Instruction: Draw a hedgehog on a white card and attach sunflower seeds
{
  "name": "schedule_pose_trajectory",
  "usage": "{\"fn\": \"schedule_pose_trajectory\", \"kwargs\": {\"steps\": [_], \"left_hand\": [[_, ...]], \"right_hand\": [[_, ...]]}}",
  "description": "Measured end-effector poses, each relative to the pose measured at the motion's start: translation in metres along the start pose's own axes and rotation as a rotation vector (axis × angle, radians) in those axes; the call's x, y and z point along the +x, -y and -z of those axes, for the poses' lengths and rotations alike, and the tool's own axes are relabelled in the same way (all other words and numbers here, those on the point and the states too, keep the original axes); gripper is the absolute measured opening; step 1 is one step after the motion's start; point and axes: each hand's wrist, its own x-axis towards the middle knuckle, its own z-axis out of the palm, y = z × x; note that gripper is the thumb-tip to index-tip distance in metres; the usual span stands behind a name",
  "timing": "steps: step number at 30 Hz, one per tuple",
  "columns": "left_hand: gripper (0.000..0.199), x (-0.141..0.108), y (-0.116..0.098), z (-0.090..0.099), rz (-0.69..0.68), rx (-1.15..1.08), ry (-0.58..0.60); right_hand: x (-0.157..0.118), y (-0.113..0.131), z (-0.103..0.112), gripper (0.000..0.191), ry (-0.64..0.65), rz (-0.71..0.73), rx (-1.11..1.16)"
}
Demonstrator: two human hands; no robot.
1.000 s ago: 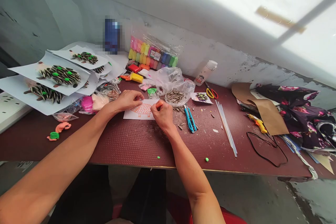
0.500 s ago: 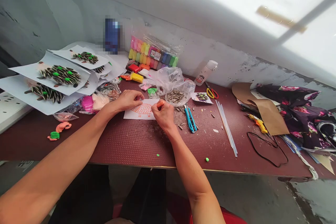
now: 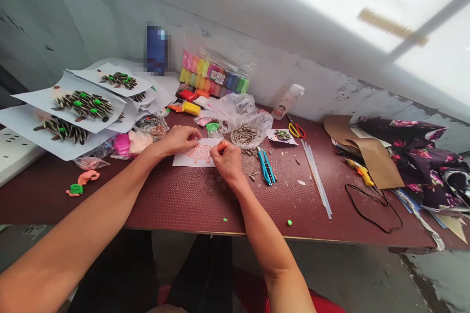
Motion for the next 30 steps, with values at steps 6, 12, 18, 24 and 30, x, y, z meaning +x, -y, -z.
{"fn": "schedule_pose_trajectory", "kwargs": {"steps": [6,12,18,24,30], "left_hand": [[0.032,0.0003,0.0007,-0.0005,-0.005,0.005,-0.003],[0.032,0.0002,0.0005,-0.0007,0.000,0.017,-0.002],[0.031,0.0000,0.0004,-0.0004,-0.007,0.003,-0.001],[0.032,0.0006,0.0013,-0.0005,-0.005,-0.007,0.001],[0.032,0.0001,0.0015,-0.0011,-0.003,-0.002,-0.004]], "right_hand": [[0.0009,-0.0002,0.0005,0.029,-0.015,-0.003,-0.003],[-0.0005,0.0000,0.0002,0.027,0.004,-0.005,0.006],[-0.0018,0.0020,0.0011,0.025,0.027,-0.017,0.032],[-0.0015,0.0025,0.0012,0.025,0.014,-0.029,0.019],[-0.0019,0.0033,0.0008,0.025,0.024,-0.030,0.028]]}}
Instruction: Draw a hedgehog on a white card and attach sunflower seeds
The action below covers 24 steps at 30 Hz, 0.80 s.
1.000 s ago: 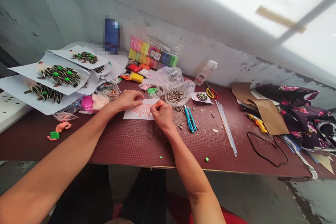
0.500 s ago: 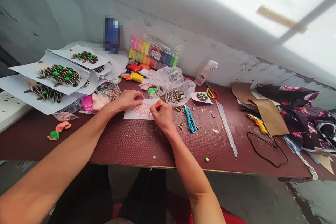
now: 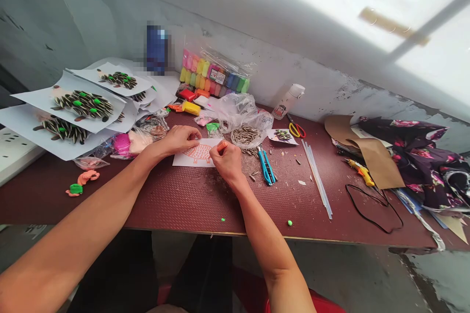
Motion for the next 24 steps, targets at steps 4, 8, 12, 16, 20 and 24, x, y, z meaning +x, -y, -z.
{"fn": "schedule_pose_trajectory", "kwargs": {"steps": [4,8,12,16,20,24], "left_hand": [[0.032,-0.0004,0.0007,-0.0003,-0.007,-0.007,-0.005],[0.030,-0.0001,0.0015,-0.0009,-0.017,-0.017,-0.014],[0.030,0.0000,0.0010,-0.0006,-0.012,-0.023,-0.012],[0.031,-0.0005,-0.0001,0.0004,-0.008,-0.020,0.003],[0.031,-0.0007,0.0000,0.0004,-0.012,-0.021,-0.001],[0.030,-0.0003,0.0006,-0.0004,-0.016,-0.013,-0.005]], "right_hand": [[-0.0001,0.0015,0.0020,0.025,0.012,0.003,0.015],[0.0022,0.0002,0.0057,0.025,-0.039,0.001,-0.006],[0.0049,-0.0034,0.0073,0.023,-0.065,0.014,-0.055],[0.0056,-0.0050,0.0079,0.024,-0.092,0.027,-0.057],[0.0050,-0.0052,0.0073,0.025,-0.082,0.037,-0.048],[0.0040,-0.0050,0.0055,0.025,-0.070,0.029,-0.068]]}}
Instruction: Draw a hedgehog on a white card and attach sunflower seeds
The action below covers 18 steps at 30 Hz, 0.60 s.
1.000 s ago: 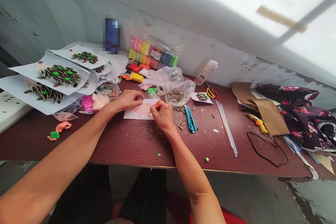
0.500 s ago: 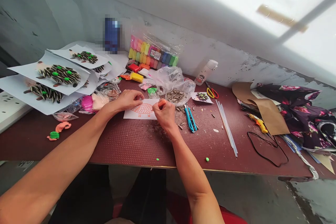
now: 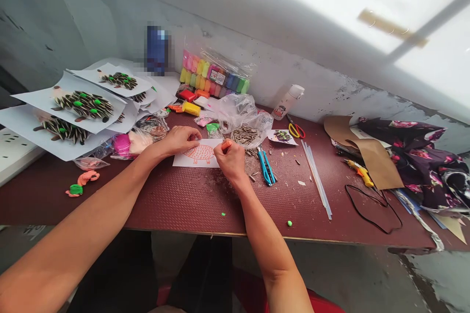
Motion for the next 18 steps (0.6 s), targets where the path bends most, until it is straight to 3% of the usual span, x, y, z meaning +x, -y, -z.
{"fn": "schedule_pose_trajectory", "kwargs": {"steps": [18], "left_hand": [[0.030,0.0011,0.0007,-0.0010,0.002,-0.015,-0.004]], "right_hand": [[0.0007,-0.0013,-0.0030,0.028,0.012,0.001,-0.003]]}}
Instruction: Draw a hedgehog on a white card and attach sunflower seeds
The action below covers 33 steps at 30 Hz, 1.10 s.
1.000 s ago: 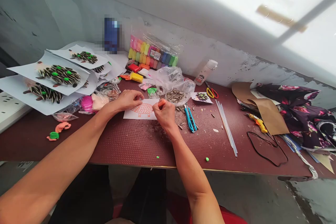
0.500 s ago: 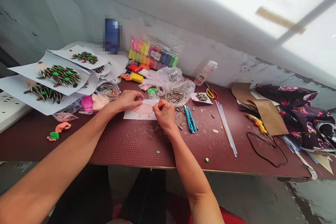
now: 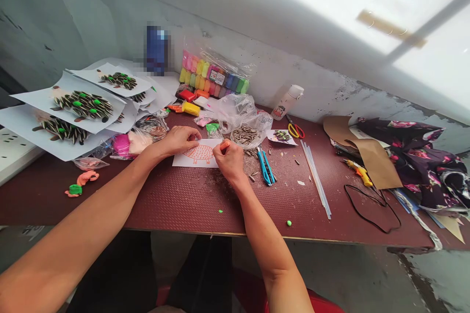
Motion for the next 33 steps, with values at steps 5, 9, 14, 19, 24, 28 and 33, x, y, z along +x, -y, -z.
{"fn": "schedule_pose_trajectory", "kwargs": {"steps": [5,9,14,19,24,28,33], "left_hand": [[0.031,-0.0011,-0.0015,0.0014,0.000,0.006,-0.001],[0.030,-0.0012,-0.0014,0.0011,0.002,0.010,-0.003],[0.030,-0.0009,-0.0007,-0.0001,-0.002,0.017,-0.015],[0.030,-0.0009,-0.0016,0.0014,0.009,0.017,0.003],[0.030,-0.0006,-0.0012,0.0017,0.006,0.005,0.009],[0.029,0.0000,0.0001,0.0004,0.000,0.010,0.000],[0.030,-0.0003,-0.0010,0.0008,0.004,0.026,0.002]], "right_hand": [[-0.0004,-0.0014,0.0004,0.027,-0.004,0.000,0.006],[-0.0006,-0.0024,0.0002,0.027,-0.012,0.006,-0.002],[-0.0007,-0.0017,-0.0001,0.029,-0.004,0.002,-0.006],[-0.0010,-0.0010,-0.0002,0.028,0.003,0.003,-0.003],[-0.0010,-0.0015,-0.0002,0.027,0.005,-0.007,-0.001],[-0.0007,-0.0020,-0.0007,0.027,-0.005,0.004,0.005],[-0.0006,-0.0011,-0.0006,0.028,0.001,0.004,0.004]]}}
